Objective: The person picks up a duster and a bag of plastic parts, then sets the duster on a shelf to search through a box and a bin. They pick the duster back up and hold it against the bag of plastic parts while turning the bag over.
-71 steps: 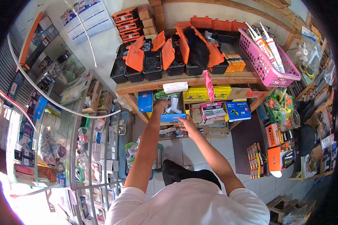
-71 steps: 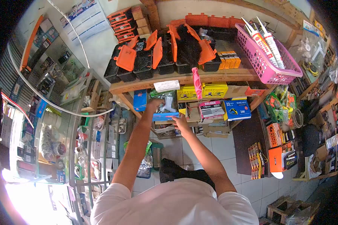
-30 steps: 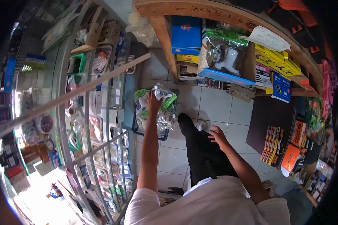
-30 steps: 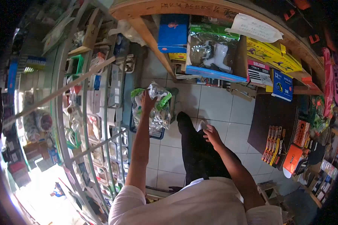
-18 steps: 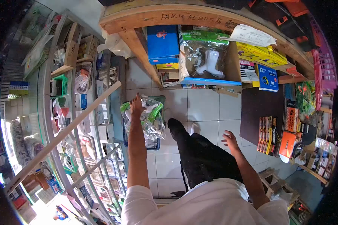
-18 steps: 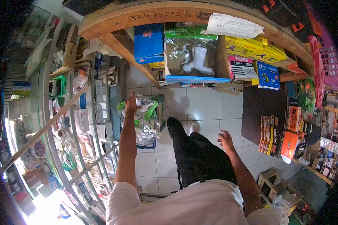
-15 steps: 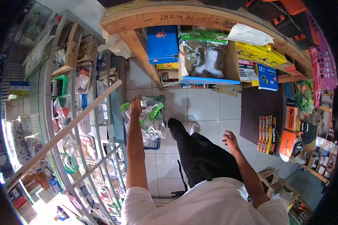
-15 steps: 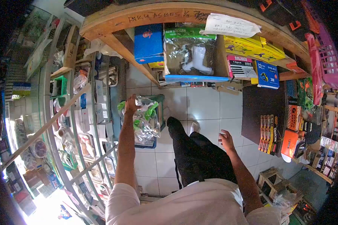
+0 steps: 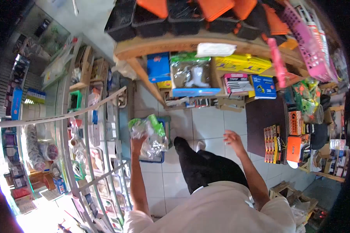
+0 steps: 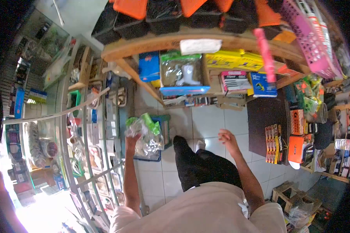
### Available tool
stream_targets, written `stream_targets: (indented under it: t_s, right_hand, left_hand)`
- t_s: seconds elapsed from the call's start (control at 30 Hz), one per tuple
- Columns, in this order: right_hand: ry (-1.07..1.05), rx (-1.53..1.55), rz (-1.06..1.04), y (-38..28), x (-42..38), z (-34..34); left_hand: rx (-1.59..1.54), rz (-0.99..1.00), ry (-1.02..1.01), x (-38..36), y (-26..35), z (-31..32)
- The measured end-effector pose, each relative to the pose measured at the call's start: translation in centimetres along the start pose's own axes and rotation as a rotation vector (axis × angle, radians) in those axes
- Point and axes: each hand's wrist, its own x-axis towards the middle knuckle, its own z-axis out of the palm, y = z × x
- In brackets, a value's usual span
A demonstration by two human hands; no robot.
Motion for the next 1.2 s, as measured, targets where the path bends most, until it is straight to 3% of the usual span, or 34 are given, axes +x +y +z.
stream_targets:
  t_s: [0.07,0.13,0.2,0.27,0.33,0.37,0.4,0.47,0.5,0.57,0.6,0.73,0.83,0.93,1.0,1.07,1.2]
  right_hand:
    - [0.121,0.038,-0.181,-7.2,-0.6,-1.9]
    - [0.130,0.037,-0.392,-14.8,-1.5,-3.7]
    - [0.074,0.096,-0.488,-21.7,-2.3,-5.0]
    - [-0.112,0.242,-0.577,-26.8,-3.2,-5.4]
    - [-0.336,0.352,-0.600,-31.5,-4.6,-4.5]
    - [-0.433,0.442,-0.595,-33.2,-5.5,-3.8]
    - [-0.474,0.593,-0.549,-34.8,-6.2,-3.1]
    - [-0.485,0.797,-0.469,-35.8,-4.9,-2.6]
    - [-0.498,0.791,-0.476,-35.7,-4.9,-2.9]
    - [-0.855,0.841,-0.443,-35.6,-5.2,-3.4]
    - [-0.868,0.834,-0.446,-35.3,-6.6,-3.1]
    - [-0.621,0.621,-0.391,-28.3,-12.0,-1.8]
    - [-0.704,0.569,-0.412,-23.6,-13.7,-2.0]
    - [-0.557,0.754,-0.237,-18.6,-13.4,-2.6]
    - [-0.355,0.485,-0.399,-16.6,-14.0,-2.9]
    - [-0.385,0.442,-0.406,-14.9,-15.1,-3.4]
    - [-0.365,-0.008,-0.485,-8.2,-15.9,-3.9]
  left_hand:
    - [-0.487,-0.370,0.128,-4.4,4.0,0.9]
    - [-0.905,-0.501,0.201,-7.8,6.8,3.1]
    - [-1.158,-0.522,0.186,-10.5,8.5,6.2]
    - [-1.269,-0.500,0.117,-12.3,8.8,9.0]
    - [-1.426,-0.448,-0.100,-12.9,9.6,11.3]
    - [-1.365,-0.485,-0.017,-13.1,11.5,12.8]
    - [-1.458,-0.462,-0.111,-13.0,11.7,13.8]
    - [-1.505,-0.411,-0.112,-12.4,15.8,15.7]
    - [-1.558,-0.407,-0.159,-11.9,17.2,16.2]
    - [-1.550,-0.325,-0.146,-11.2,20.0,16.7]
    - [-1.544,-0.293,-0.130,-10.7,21.0,16.8]
    - [-1.587,-0.215,-0.107,-8.6,24.0,15.9]
    - [-1.521,-0.158,-0.153,-7.2,27.8,15.3]
    - [-1.423,-0.142,-0.133,-5.6,29.5,15.4]
    - [-1.432,-0.142,-0.142,-4.6,30.2,15.3]
    - [-1.447,-0.145,-0.133,-4.1,30.2,15.0]
    - [-1.426,-0.133,-0.216,-2.9,30.3,14.5]
